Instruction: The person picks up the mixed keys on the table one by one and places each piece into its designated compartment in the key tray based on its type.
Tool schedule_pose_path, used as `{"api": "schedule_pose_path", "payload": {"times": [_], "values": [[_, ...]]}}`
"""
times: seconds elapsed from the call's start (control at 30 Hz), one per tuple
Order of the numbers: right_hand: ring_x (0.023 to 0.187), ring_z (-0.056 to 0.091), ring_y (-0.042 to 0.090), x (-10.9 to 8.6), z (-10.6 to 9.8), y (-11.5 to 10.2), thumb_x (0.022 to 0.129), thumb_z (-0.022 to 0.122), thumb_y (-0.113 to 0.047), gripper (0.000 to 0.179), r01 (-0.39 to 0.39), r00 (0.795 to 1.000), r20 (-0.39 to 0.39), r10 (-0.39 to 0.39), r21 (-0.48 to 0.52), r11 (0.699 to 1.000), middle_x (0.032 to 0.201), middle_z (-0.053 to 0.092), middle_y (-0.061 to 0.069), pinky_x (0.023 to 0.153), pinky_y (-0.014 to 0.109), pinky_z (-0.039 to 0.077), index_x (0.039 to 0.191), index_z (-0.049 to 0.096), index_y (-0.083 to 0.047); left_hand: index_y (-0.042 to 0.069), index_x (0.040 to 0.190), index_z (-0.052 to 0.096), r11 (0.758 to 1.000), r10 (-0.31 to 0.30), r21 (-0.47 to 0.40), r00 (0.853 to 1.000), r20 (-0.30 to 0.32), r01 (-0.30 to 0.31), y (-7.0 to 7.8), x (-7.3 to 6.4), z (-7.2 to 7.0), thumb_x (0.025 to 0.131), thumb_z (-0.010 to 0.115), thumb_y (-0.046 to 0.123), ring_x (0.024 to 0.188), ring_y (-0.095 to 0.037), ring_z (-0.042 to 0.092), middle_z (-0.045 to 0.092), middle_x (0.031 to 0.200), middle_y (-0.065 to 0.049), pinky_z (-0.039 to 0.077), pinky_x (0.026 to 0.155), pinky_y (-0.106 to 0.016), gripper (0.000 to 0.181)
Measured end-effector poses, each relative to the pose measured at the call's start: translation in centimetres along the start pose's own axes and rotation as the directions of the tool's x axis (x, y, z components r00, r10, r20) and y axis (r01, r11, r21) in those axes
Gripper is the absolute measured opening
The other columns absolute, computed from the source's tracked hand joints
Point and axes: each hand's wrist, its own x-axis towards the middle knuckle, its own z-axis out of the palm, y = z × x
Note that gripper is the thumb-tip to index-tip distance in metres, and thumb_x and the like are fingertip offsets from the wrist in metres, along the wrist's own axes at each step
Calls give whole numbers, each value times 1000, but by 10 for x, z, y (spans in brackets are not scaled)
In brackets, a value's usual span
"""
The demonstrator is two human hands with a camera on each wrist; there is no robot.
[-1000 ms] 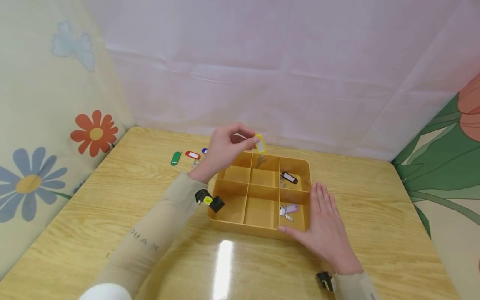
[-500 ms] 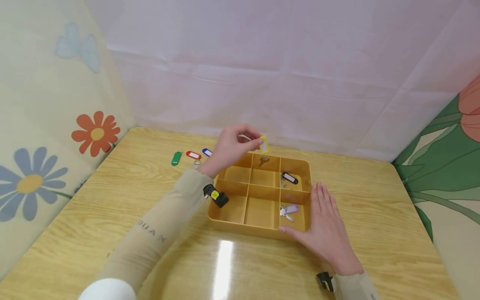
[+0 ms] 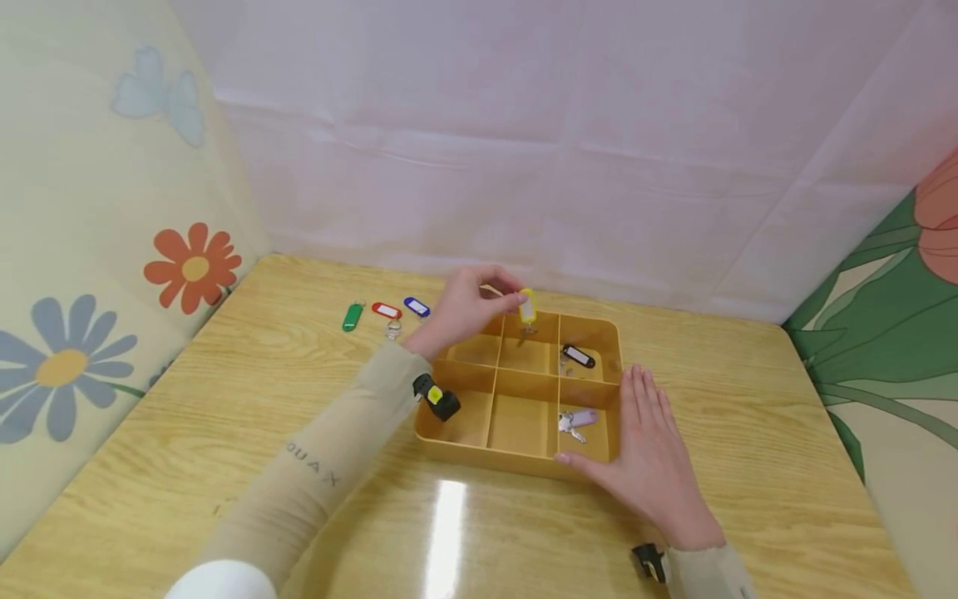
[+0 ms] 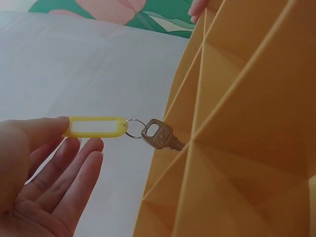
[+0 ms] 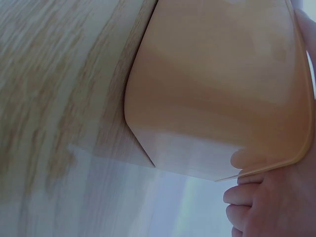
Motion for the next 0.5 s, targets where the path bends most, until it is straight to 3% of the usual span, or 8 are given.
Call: {"api": "schedule_pose_path", "payload": {"times": [0.23,0.5], "values": [[152,-4,39,0,0,1,84,68,-71,128,0,1000,4,0,0,1000,165,-8,21,121,44,-7,158,-3,6,7,107,74,1000,-29,-2,999,34,29,-8,-2,6,97,73,17,93,-14,65,70,101,-1,55,83,-23,14],[152,-5,38,1,0,0,84,69,-72,129,-2,1000,1,2,7,1000,165,-8,20,121,44,-7,158,-3,5,7,127,67,993,-121,13,990,69,121,-12,-5,3,99,70,20,102,-20,66,68,119,-8,56,84,-28,31]]}}
